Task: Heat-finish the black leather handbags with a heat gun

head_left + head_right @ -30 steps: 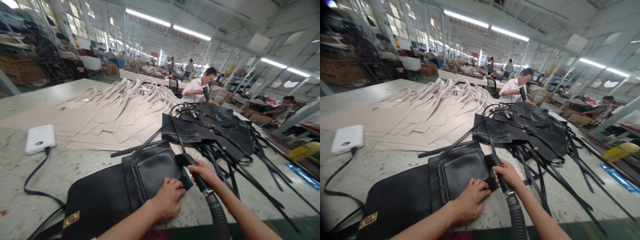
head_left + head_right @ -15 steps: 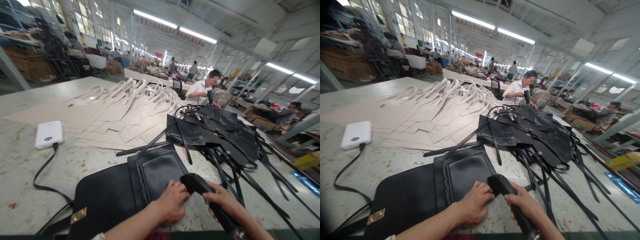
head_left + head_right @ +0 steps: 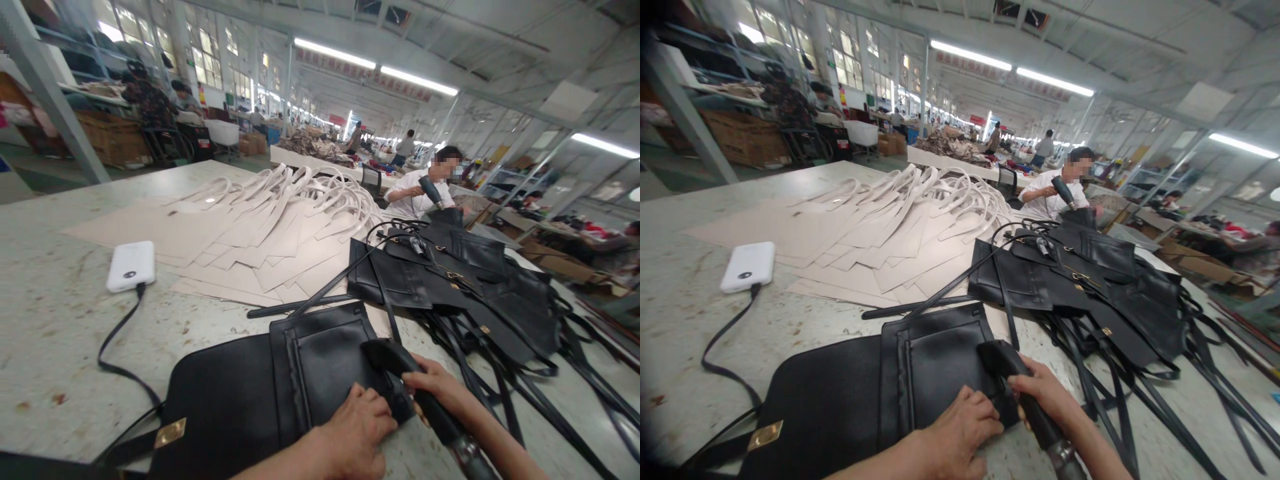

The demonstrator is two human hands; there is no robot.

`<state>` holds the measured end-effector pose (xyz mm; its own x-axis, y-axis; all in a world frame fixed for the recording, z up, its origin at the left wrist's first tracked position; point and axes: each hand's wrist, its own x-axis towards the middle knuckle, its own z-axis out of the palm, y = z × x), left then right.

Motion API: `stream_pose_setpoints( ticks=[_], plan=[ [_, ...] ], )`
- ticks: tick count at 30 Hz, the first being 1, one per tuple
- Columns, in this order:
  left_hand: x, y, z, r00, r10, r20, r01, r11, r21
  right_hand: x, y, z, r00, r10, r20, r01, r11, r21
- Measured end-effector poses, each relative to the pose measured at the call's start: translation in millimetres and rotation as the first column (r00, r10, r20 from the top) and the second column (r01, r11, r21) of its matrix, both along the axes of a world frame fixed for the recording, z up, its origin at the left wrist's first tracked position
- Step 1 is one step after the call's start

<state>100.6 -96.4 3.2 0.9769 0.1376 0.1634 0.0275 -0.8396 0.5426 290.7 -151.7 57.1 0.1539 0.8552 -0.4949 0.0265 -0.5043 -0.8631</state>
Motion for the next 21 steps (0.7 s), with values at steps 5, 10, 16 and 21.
stream_pose_setpoints(
  ticks=[5,10,16,21],
  plan=[
    [5.3,3.3,-13.0,0.998,-0.048,-0.048,0.051,0.997,0.054,-0.8,63.2,-1.7,0.997,0.032,0.073,-0.035,0.998,0.043],
    [8.7,1.7,-25.8,0.998,-0.05,-0.027,0.052,0.996,0.077,-3.5,110.7,0.9,0.991,0.02,0.13,-0.029,0.997,0.072],
    [8.9,-5.5,-35.2,0.998,-0.055,0.041,0.05,0.991,0.12,0.6,75.0,9.8,0.986,-0.055,0.157,0.035,0.991,0.13],
    [9.2,-12.8,-51.2,0.994,-0.09,0.063,0.08,0.986,0.145,-3.0,7.5,1.9,0.991,-0.034,0.127,0.029,0.999,0.041]
  ],
)
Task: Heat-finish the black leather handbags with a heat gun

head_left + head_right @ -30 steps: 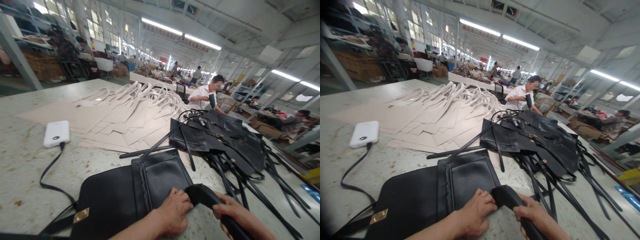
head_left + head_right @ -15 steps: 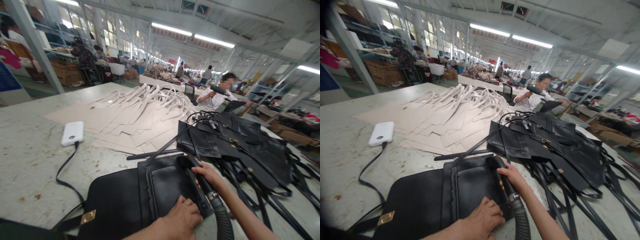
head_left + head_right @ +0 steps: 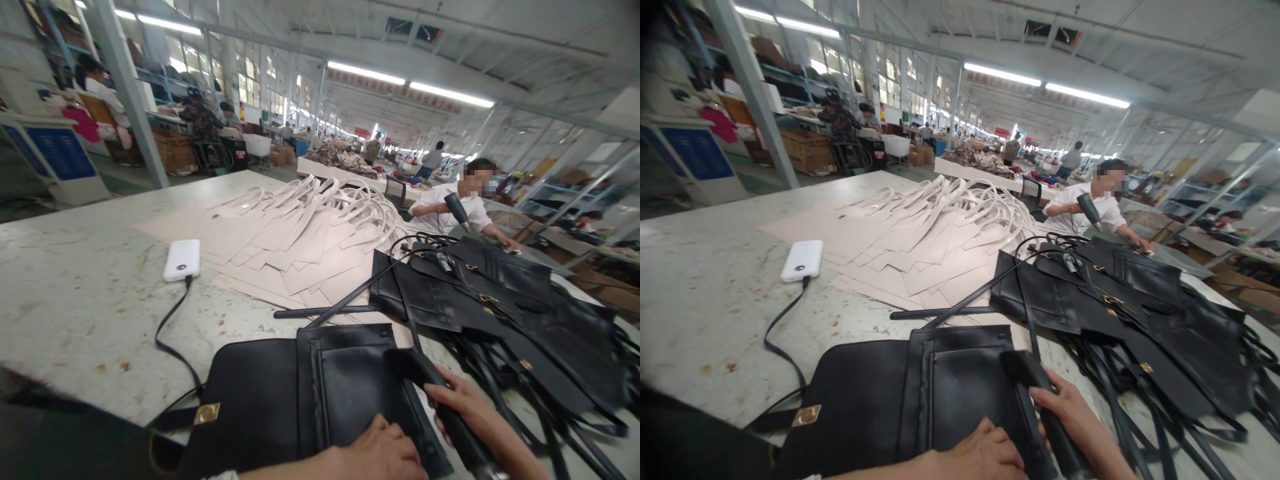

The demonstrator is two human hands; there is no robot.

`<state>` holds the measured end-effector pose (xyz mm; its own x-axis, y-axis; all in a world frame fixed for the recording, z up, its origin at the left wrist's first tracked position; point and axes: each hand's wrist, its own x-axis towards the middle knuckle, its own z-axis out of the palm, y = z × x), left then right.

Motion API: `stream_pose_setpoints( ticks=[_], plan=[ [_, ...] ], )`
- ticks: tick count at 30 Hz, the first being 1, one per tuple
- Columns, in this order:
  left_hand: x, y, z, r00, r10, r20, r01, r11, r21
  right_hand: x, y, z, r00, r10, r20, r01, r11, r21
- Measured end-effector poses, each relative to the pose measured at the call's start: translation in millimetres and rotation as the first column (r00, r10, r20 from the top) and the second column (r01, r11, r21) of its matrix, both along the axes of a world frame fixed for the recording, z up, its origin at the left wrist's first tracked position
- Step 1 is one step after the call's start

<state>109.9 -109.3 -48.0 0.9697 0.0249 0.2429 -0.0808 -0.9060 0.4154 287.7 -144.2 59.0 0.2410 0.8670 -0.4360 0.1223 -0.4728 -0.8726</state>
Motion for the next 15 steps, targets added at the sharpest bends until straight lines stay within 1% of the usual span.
stream_pose_setpoints(
  ticks=[2,3,5,7,8,10,12,13,14,15],
  plan=[
    [1.2,-3.9,-11.9,0.999,-0.037,0.003,0.038,0.999,-0.03,-0.7,-7.2,-5.1,1.0,0.004,-0.007,-0.004,1.0,-0.028],
    [2.1,-5.6,-17.2,0.999,-0.043,0.003,0.043,0.998,-0.047,-0.9,-4.4,-7.1,1.0,0.005,-0.004,-0.006,0.999,-0.032],
    [4.3,-7.6,-23.7,0.999,-0.034,-0.001,0.034,0.997,-0.075,-2.3,12.2,-8.9,1.0,0.008,0.018,-0.008,1.0,-0.018],
    [5.8,-7.3,-22.4,0.999,-0.03,-0.019,0.028,0.993,-0.112,-7.0,36.1,-7.2,0.998,0.001,0.07,-0.002,1.0,0.023],
    [5.2,-6.4,-18.5,0.999,-0.04,-0.031,0.035,0.99,-0.139,-11.5,47.4,-4.9,0.995,-0.006,0.101,0.001,0.999,0.049],
    [-2.7,-2.9,-4.9,0.994,-0.093,-0.05,0.082,0.979,-0.188,-25.4,62.2,2.1,0.99,0.0,0.141,-0.012,0.996,0.088],
    [-23.3,3.7,15.5,0.99,-0.138,-0.039,0.129,0.974,-0.185,-44.3,62.3,11.0,0.991,0.048,0.124,-0.059,0.994,0.09],
    [-38.7,9.0,27.4,0.993,-0.114,-0.024,0.109,0.98,-0.164,-54.7,57.2,15.6,0.992,0.083,0.097,-0.091,0.993,0.078],
    [-56.6,16.3,39.7,0.999,-0.045,-0.005,0.044,0.99,-0.137,-65.3,49.8,19.9,0.991,0.123,0.056,-0.127,0.99,0.066],
    [-76.0,26.0,51.6,0.996,0.086,0.016,-0.084,0.99,-0.113,-75.5,41.3,23.5,0.986,0.164,0.009,-0.164,0.985,0.055]
  ],
)
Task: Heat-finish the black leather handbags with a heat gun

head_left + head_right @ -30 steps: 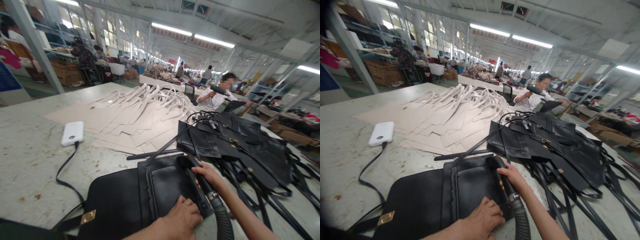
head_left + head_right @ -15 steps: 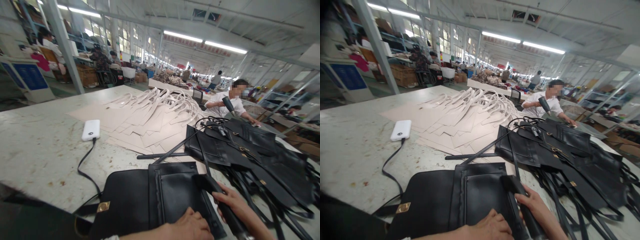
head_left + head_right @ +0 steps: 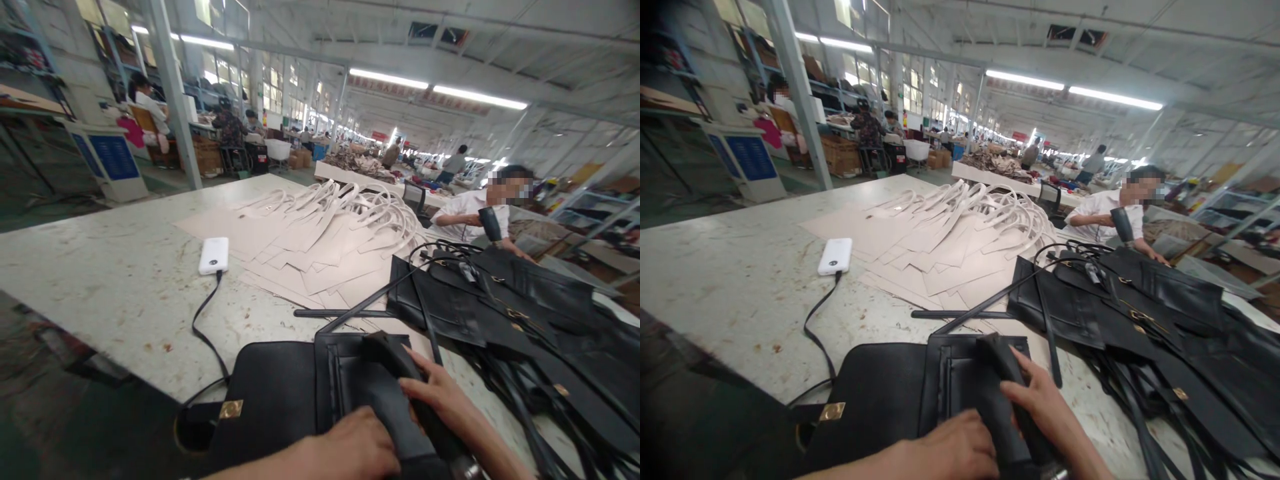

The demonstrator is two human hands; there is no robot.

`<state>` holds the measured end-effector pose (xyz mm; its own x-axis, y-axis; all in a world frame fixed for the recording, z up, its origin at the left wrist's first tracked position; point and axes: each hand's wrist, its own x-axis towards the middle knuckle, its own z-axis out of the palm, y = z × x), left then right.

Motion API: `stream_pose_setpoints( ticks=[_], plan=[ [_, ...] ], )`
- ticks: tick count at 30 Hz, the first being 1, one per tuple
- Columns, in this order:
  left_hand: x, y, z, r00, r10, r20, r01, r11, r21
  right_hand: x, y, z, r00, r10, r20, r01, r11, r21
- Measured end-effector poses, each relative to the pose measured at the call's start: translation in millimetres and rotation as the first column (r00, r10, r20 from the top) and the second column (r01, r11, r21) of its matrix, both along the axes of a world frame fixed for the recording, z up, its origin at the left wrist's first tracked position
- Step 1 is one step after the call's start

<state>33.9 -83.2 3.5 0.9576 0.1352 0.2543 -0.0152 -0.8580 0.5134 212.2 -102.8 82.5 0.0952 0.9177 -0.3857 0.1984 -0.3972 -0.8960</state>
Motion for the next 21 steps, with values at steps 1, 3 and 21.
stream_pose_setpoints(
  ticks=[1,3,21],
  plan=[
    [-19.4,12.1,10.6,0.974,0.228,0.012,-0.228,0.974,-0.007,-9.6,-8.3,2.7,0.997,0.052,-0.057,-0.053,0.998,-0.019],
    [-52.6,41.4,24.5,0.766,0.643,0.01,-0.642,0.766,-0.036,-26.1,-21.0,4.3,0.976,0.142,-0.168,-0.153,0.987,-0.058],
    [-66.8,89.7,-9.1,0.34,0.929,-0.145,-0.936,0.321,-0.141,-75.9,34.0,-33.5,0.99,0.071,-0.122,-0.057,0.991,0.121]
  ],
)
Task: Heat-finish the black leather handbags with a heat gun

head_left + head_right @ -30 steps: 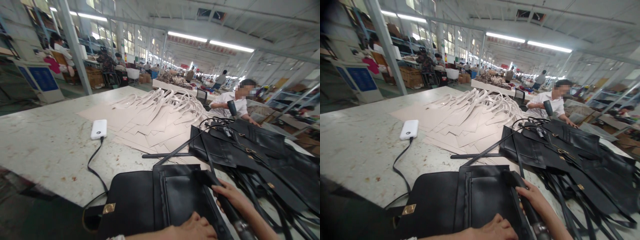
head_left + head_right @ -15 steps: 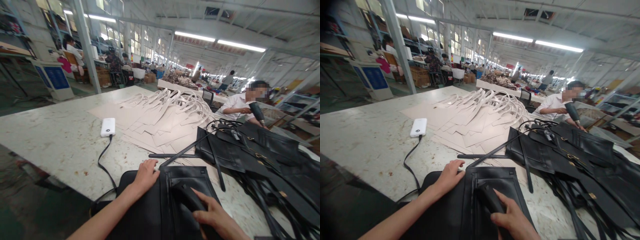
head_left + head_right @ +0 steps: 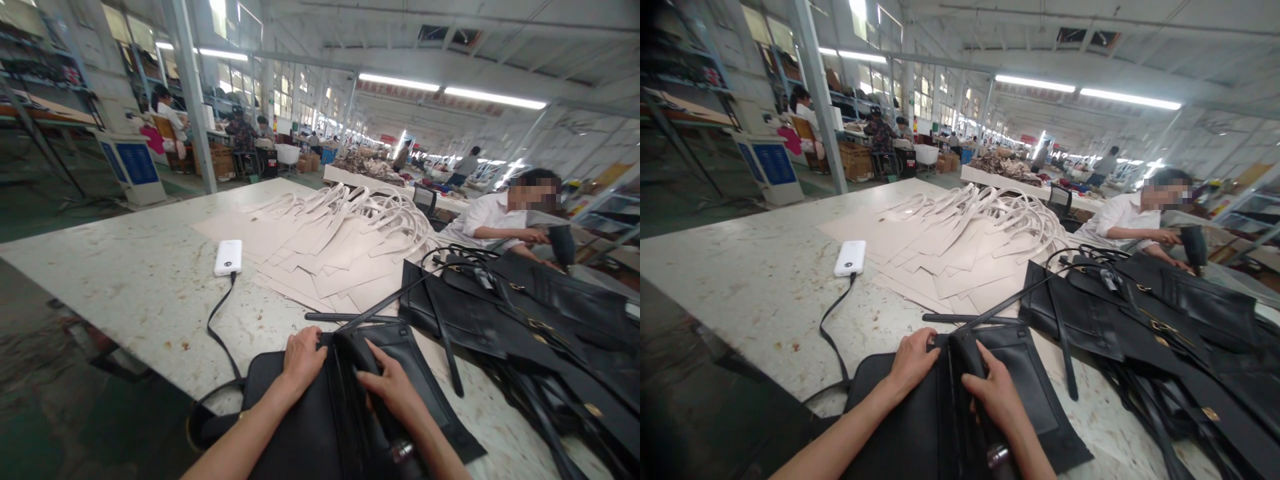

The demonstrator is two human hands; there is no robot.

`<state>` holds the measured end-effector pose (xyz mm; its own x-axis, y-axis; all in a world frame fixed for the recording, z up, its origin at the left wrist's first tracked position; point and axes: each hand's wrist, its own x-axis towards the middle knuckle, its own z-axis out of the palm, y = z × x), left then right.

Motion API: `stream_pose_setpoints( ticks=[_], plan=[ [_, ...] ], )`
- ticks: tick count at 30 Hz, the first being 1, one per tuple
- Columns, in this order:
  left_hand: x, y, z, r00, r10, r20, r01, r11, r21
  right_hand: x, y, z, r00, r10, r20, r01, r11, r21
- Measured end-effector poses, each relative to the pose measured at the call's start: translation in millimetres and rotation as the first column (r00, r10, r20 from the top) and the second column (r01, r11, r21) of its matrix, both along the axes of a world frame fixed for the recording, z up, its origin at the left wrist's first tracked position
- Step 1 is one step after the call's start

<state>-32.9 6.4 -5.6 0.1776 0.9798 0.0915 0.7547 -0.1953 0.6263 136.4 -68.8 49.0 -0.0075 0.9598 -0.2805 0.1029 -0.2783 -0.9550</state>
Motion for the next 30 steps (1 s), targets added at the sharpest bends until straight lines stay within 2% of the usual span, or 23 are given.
stream_pose_setpoints(
  ticks=[4,8,12,16,24,30],
  plan=[
    [0.6,1.4,-0.7,0.997,0.04,0.066,-0.038,0.999,-0.033,-3.0,-2.6,7.8,0.998,-0.057,-0.002,0.058,0.997,0.044],
    [-1.3,3.9,-3.6,0.989,0.05,0.137,-0.041,0.997,-0.067,-5.8,-13.4,17.7,0.998,0.015,-0.06,-0.015,1.0,-0.012],
    [-4.2,5.3,-5.5,0.978,0.034,0.208,-0.017,0.996,-0.087,-12.1,-2.7,11.8,0.99,0.066,-0.125,-0.071,0.997,-0.032],
    [-5.2,3.5,-3.2,0.966,0.035,0.258,-0.013,0.996,-0.086,-14.0,11.3,4.7,0.991,0.017,-0.132,-0.02,1.0,-0.022],
    [-3.8,2.5,-6.6,0.949,0.04,0.313,-0.019,0.997,-0.07,-11.9,-8.2,8.6,0.99,0.011,-0.143,-0.026,0.994,-0.104],
    [-5.2,-0.7,-3.0,0.947,-0.008,0.32,0.025,0.999,-0.048,-8.7,1.3,10.7,0.993,-0.042,-0.108,0.04,0.999,-0.02]
  ],
)
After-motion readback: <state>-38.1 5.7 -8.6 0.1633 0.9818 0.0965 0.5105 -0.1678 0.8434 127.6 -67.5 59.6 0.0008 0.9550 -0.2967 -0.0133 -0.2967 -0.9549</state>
